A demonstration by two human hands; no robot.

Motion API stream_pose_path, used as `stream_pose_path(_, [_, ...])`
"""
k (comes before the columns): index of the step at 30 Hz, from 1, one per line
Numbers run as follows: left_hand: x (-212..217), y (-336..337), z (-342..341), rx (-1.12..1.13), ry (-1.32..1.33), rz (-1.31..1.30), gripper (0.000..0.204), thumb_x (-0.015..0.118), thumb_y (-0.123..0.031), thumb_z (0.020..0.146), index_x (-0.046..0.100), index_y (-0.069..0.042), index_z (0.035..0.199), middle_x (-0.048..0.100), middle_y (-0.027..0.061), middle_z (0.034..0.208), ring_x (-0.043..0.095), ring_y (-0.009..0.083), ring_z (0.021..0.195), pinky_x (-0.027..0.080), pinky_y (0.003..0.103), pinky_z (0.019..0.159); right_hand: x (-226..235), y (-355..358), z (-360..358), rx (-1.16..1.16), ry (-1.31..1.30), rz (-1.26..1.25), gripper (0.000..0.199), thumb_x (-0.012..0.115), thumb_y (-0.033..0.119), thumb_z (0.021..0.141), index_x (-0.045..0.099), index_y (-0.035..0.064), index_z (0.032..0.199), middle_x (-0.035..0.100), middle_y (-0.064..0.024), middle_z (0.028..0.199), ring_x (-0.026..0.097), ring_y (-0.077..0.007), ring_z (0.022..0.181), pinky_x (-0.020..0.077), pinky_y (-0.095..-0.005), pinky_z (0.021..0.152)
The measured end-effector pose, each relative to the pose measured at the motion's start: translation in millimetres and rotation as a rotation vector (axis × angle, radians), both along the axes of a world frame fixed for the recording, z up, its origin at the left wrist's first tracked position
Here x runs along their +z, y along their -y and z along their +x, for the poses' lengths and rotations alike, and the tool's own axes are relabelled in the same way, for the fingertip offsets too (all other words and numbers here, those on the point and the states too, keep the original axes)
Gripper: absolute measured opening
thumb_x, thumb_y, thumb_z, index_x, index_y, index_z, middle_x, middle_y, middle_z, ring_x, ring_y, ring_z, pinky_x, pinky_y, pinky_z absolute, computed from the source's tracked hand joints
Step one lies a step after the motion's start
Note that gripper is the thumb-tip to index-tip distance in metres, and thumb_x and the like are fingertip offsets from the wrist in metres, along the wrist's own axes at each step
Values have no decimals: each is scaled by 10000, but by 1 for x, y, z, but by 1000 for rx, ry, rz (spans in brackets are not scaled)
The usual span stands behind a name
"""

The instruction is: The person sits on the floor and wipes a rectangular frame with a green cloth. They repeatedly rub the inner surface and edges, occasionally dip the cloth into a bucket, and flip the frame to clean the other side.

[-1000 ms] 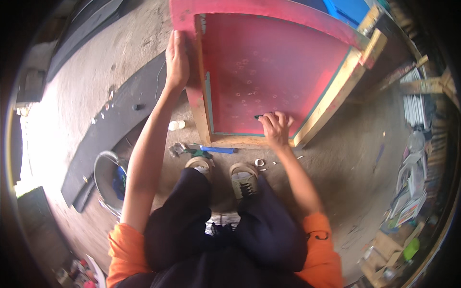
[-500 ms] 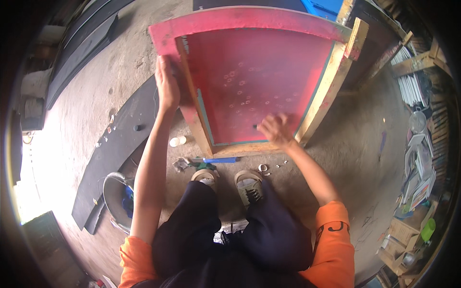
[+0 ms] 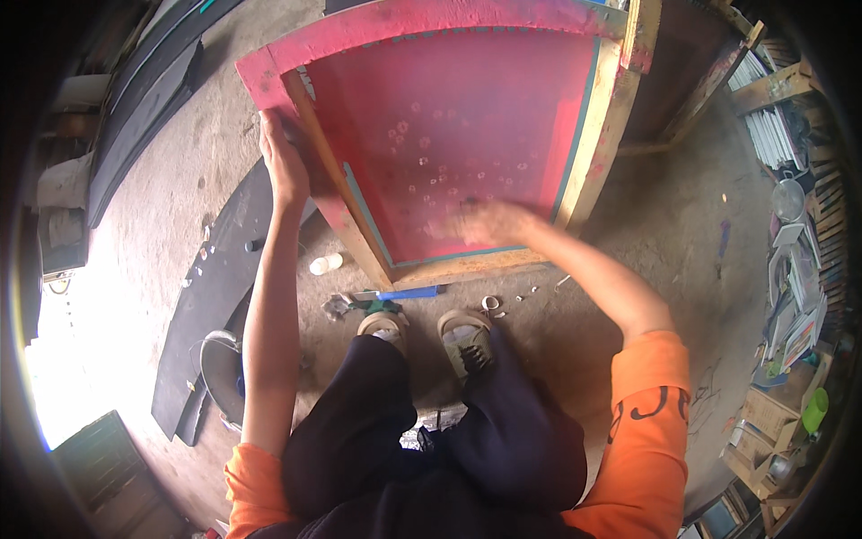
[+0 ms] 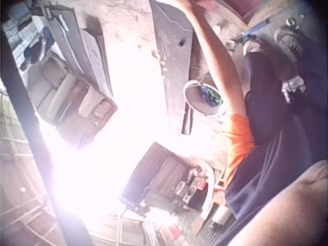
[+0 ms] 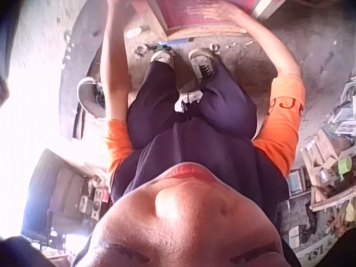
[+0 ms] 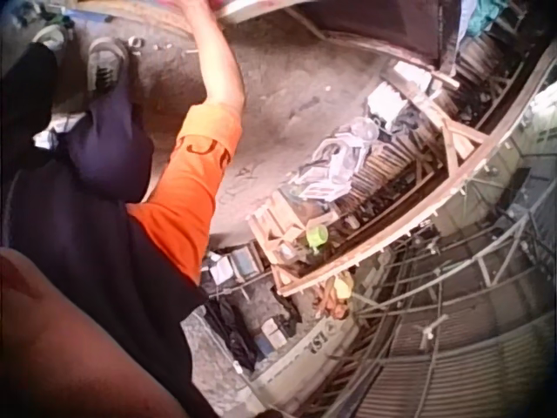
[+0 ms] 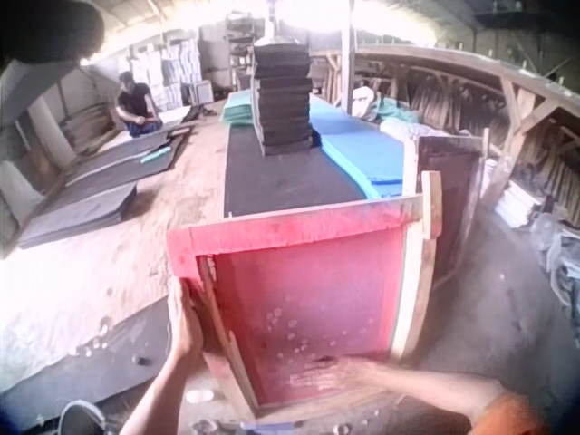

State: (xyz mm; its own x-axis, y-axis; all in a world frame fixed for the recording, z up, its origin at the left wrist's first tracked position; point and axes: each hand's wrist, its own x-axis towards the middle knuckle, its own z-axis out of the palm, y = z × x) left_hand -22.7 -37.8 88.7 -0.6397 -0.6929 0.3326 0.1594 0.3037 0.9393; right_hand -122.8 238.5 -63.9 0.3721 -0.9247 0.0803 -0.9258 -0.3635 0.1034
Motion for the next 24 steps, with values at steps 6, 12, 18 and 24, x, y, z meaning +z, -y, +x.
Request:
stream_pose_path(6, [3, -3, 3, 74, -23, -74, 394, 312, -326, 968, 505, 0, 1077, 532, 52, 872, 443, 124, 819, 375, 264, 773, 85, 72, 12, -960, -33, -407, 665, 433, 466, 859, 230, 132, 1397, 271, -92, 1428, 240, -242, 1322, 211, -446, 1071])
stream_pose_path(12, [4, -1, -10, 58, -22, -89, 378, 312, -337, 964, 493, -7, 931, 494, 47, 794, 404, 125, 742, 371, 276, 699, -21, 18, 43, -207, -67, -32, 680, 390, 514, 866, 224, 121, 1396, 277, -67, 1430, 213, -204, 1335, 194, -469, 1074])
stream_pose_path(18, [4, -4, -4, 96, -46, -109, 382, 314, -345, 962, 491, -9, 919, 473, 48, 747, 401, 125, 713, 372, 277, 673, 103, 87, -2, -706, -13, -233, 654, 438, 469, 854, 262, 127, 1383, 281, -95, 1424, 197, -248, 1338, 187, -477, 1069])
stream_pose_path(24, [12, -12, -9, 89, -78, -81, 386, 322, -358, 959, 496, -15, 924, 470, 50, 711, 396, 119, 669, 375, 273, 615, -31, 57, 77, -365, 9, -78, 626, 480, 519, 782, 435, 143, 1282, 451, -52, 1305, 436, -233, 1175, 357, -399, 984])
